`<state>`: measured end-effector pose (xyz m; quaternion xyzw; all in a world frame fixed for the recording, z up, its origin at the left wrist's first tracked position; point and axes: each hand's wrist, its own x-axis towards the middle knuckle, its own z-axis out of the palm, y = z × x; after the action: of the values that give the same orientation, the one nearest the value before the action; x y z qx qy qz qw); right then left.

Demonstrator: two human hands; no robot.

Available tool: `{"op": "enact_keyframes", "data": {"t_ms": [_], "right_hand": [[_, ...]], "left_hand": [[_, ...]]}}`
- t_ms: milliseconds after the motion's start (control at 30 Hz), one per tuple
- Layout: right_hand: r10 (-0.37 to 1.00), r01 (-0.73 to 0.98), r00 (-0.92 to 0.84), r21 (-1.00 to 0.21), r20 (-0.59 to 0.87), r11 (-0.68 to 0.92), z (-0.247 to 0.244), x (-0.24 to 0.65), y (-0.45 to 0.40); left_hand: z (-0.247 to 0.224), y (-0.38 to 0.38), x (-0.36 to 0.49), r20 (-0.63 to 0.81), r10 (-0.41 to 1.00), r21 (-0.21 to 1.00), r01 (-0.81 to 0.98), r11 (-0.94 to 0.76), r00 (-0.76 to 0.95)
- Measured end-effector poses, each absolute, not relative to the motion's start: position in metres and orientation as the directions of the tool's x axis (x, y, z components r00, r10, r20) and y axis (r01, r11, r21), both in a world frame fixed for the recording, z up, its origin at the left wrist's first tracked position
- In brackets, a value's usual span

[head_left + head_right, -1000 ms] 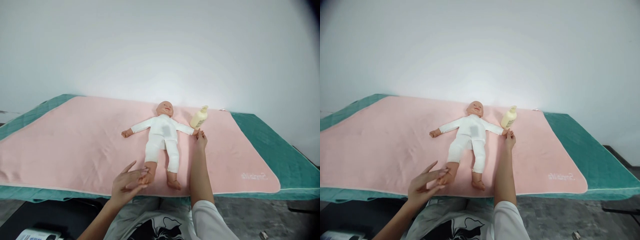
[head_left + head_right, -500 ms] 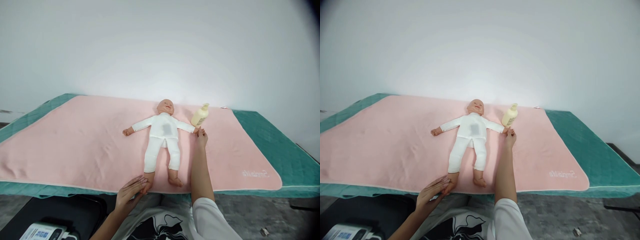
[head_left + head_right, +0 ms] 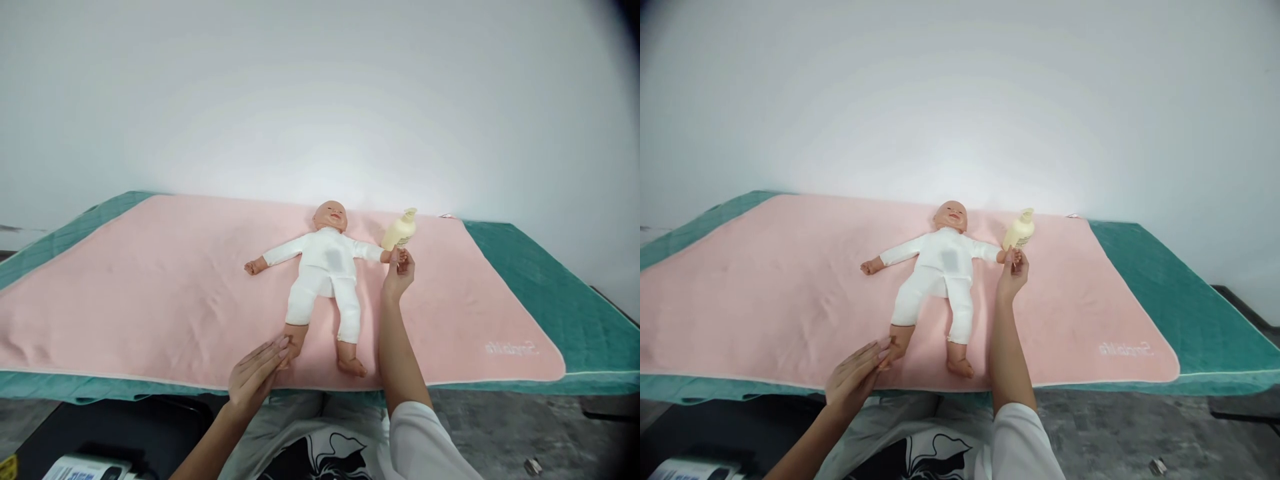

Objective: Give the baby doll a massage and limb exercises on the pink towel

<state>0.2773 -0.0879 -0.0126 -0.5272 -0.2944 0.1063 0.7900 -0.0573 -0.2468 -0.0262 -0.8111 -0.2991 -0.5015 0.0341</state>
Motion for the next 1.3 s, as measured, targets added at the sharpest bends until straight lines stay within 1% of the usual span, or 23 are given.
{"op": "enact_keyframes", "data": {"t_ms": [67, 133, 233, 300, 467, 600, 833, 967, 1067, 1167, 1300], "right_hand": [[0.490, 0.201, 0.759, -0.869, 0.430, 0.452, -0.011, 0.267, -0.091], [0.506, 0.240, 0.700, -0.833, 0.504, 0.498, -0.014, 0.259, -0.094], [0.545, 0.309, 0.577, -0.781, 0.608, 0.543, -0.020, 0.250, -0.098], [0.572, 0.369, 0.478, -0.743, 0.667, 0.559, -0.023, 0.245, -0.101], [0.615, 0.456, 0.263, -0.657, 0.744, 0.600, -0.024, 0.238, -0.107], [0.593, 0.480, 0.149, -0.582, 0.791, 0.656, -0.026, 0.235, -0.106], [0.585, 0.505, 0.004, -0.507, 0.811, 0.699, -0.028, 0.235, -0.102], [0.576, 0.521, -0.040, -0.475, 0.816, 0.709, -0.027, 0.234, -0.101], [0.605, 0.510, -0.019, -0.513, 0.796, 0.690, -0.026, 0.233, -0.102], [0.636, 0.477, 0.067, -0.584, 0.769, 0.656, -0.025, 0.235, -0.103], [0.648, 0.421, 0.233, -0.676, 0.725, 0.605, -0.023, 0.242, -0.102]], "left_hand": [[-0.021, -0.240, -0.050, 0.839, 0.465, 0.273, 0.518, -0.810, 0.284], [-0.017, -0.230, -0.041, 0.834, 0.514, 0.354, 0.521, -0.777, 0.200], [-0.010, -0.211, -0.025, 0.807, 0.590, 0.494, 0.517, -0.699, 0.027], [-0.003, -0.196, -0.015, 0.774, 0.633, 0.551, 0.515, -0.657, -0.020], [0.022, -0.164, 0.006, 0.741, 0.671, 0.590, 0.510, -0.626, -0.034], [0.038, -0.148, 0.016, 0.727, 0.686, 0.601, 0.507, -0.618, -0.025], [0.036, -0.129, 0.019, 0.637, 0.770, 0.685, 0.471, -0.556, -0.017], [0.032, -0.122, 0.015, 0.629, 0.777, 0.714, 0.419, -0.561, -0.033], [0.032, -0.121, 0.010, 0.602, 0.796, 0.755, 0.373, -0.540, -0.067], [0.031, -0.124, 0.002, 0.601, 0.796, 0.758, 0.371, -0.536, -0.076], [0.026, -0.140, -0.013, 0.626, 0.774, 0.731, 0.423, -0.536, -0.101]]}}
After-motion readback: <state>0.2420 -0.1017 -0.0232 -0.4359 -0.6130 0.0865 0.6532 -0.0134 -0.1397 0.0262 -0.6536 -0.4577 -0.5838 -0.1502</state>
